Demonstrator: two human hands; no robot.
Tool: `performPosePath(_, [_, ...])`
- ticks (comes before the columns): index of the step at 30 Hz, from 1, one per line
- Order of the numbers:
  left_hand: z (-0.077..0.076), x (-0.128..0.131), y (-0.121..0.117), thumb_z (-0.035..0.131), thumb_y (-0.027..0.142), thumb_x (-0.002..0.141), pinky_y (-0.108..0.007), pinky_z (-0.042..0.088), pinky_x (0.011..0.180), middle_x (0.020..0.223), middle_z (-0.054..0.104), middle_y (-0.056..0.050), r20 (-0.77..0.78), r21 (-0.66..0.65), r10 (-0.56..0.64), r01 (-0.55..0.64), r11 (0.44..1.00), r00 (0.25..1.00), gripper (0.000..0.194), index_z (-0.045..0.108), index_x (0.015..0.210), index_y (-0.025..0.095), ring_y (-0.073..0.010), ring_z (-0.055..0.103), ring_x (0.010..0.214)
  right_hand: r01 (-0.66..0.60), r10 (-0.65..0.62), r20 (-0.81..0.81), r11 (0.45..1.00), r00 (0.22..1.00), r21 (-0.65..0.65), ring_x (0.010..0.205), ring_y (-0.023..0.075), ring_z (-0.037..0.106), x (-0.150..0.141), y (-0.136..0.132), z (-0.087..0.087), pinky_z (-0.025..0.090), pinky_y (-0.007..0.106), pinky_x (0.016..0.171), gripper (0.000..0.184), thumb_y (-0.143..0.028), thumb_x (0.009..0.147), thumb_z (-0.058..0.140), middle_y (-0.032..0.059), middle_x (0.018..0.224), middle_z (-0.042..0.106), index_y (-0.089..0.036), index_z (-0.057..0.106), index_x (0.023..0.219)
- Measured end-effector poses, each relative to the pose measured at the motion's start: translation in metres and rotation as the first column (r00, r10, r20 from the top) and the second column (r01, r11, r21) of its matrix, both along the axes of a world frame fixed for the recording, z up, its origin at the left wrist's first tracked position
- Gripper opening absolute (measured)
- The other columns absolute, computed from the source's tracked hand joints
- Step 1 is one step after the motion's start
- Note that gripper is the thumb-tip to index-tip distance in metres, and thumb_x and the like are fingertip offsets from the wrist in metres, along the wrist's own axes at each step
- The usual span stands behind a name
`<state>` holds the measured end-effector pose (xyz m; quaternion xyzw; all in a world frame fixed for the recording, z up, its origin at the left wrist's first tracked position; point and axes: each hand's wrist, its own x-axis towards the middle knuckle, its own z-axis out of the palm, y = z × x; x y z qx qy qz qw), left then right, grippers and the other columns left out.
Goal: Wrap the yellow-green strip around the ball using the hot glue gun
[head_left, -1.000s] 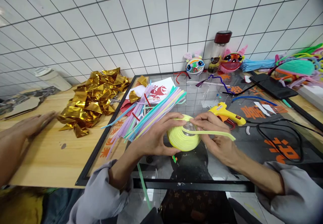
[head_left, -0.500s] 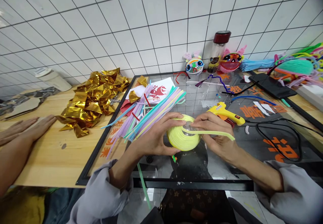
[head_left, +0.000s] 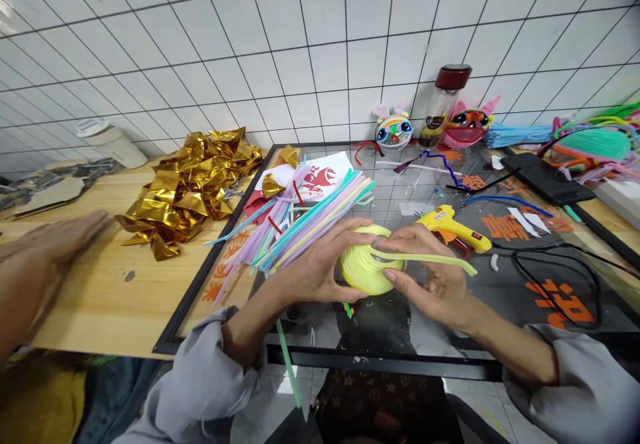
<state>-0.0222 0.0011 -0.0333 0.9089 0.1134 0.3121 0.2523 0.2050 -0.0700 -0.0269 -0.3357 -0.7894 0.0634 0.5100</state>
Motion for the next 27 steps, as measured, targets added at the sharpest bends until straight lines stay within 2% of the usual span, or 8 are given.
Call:
performPosePath(5, [-0.001, 0.001, 0.000, 0.084, 0.034, 0.077, -0.057, 0.044, 0.119, 0.154, 0.044, -0.018, 0.002, -0.009, -0.018, 0.018, 1.000, 1.000, 0.083, 0.038, 0.147, 0.030, -0.0345, 0.044, 0.148, 0.054, -0.054, -0.001, 0.997, 0.999, -0.058, 0.100, 0.0220, 0.065, 0.000, 0.000, -0.002, 0.057, 0.039, 0.085, 0.038, -0.022, 0.092, 0.067, 0.0083, 0.109, 0.063, -0.024, 0.062, 0.129])
performPosePath(9, [0.000, 0.001, 0.000, 0.084, 0.031, 0.077, -0.058, 0.043, 0.119, 0.154, 0.044, -0.017, 0.014, -0.023, -0.034, 0.034, 0.999, 0.999, 0.083, 0.038, 0.147, 0.031, -0.0349, 0.043, 0.148, 0.120, -0.116, 0.045, 0.988, 0.992, -0.097, 0.116, 0.0283, 0.059, 0.002, 0.002, -0.008, 0.055, 0.048, 0.095, 0.050, -0.039, 0.090, 0.070, 0.0126, 0.122, 0.057, -0.023, 0.056, 0.135])
performPosePath(13, [0.001, 0.002, 0.000, 0.084, 0.029, 0.077, -0.058, 0.043, 0.118, 0.153, 0.044, -0.018, 0.010, -0.026, -0.038, 0.038, 0.999, 0.999, 0.084, 0.038, 0.147, 0.030, -0.0353, 0.043, 0.148, 0.126, -0.117, 0.108, 0.989, 0.987, -0.077, 0.117, 0.0304, 0.058, 0.001, 0.003, -0.013, 0.054, 0.052, 0.095, 0.054, -0.048, 0.091, 0.069, 0.0137, 0.124, 0.055, -0.023, 0.054, 0.135])
performPosePath(18, [-0.003, 0.005, -0.002, 0.083, 0.031, 0.077, -0.058, 0.042, 0.121, 0.151, 0.047, -0.017, 0.037, 0.000, -0.016, 0.016, 1.000, 0.999, 0.091, 0.031, 0.151, 0.029, -0.0343, 0.045, 0.148, 0.103, -0.094, 0.159, 0.994, 0.983, -0.048, 0.114, 0.0310, 0.058, -0.002, 0.002, -0.012, 0.054, 0.054, 0.092, 0.058, -0.046, 0.090, 0.071, 0.0140, 0.124, 0.056, -0.024, 0.050, 0.139])
performPosePath(22, [-0.007, 0.006, -0.003, 0.084, 0.034, 0.075, -0.060, 0.039, 0.122, 0.154, 0.041, -0.017, 0.058, 0.024, 0.034, -0.035, 0.999, 0.998, 0.103, 0.019, 0.155, 0.030, -0.0355, 0.041, 0.149, 0.117, -0.114, 0.173, 0.993, 0.978, -0.007, 0.112, 0.0308, 0.059, 0.000, 0.002, -0.012, 0.054, 0.053, 0.089, 0.055, -0.043, 0.089, 0.072, 0.0137, 0.124, 0.056, -0.026, 0.053, 0.137])
performPosePath(27, [-0.007, 0.006, -0.003, 0.085, 0.038, 0.074, -0.059, 0.042, 0.119, 0.144, 0.048, -0.015, 0.090, 0.073, 0.041, -0.048, 0.996, 0.995, 0.101, 0.022, 0.153, 0.029, -0.0347, 0.048, 0.140, 0.088, -0.087, 0.196, 0.996, 0.977, 0.004, 0.113, 0.0283, 0.060, 0.003, 0.000, -0.010, 0.056, 0.049, 0.088, 0.051, -0.036, 0.089, 0.073, 0.0123, 0.127, 0.054, -0.029, 0.055, 0.137])
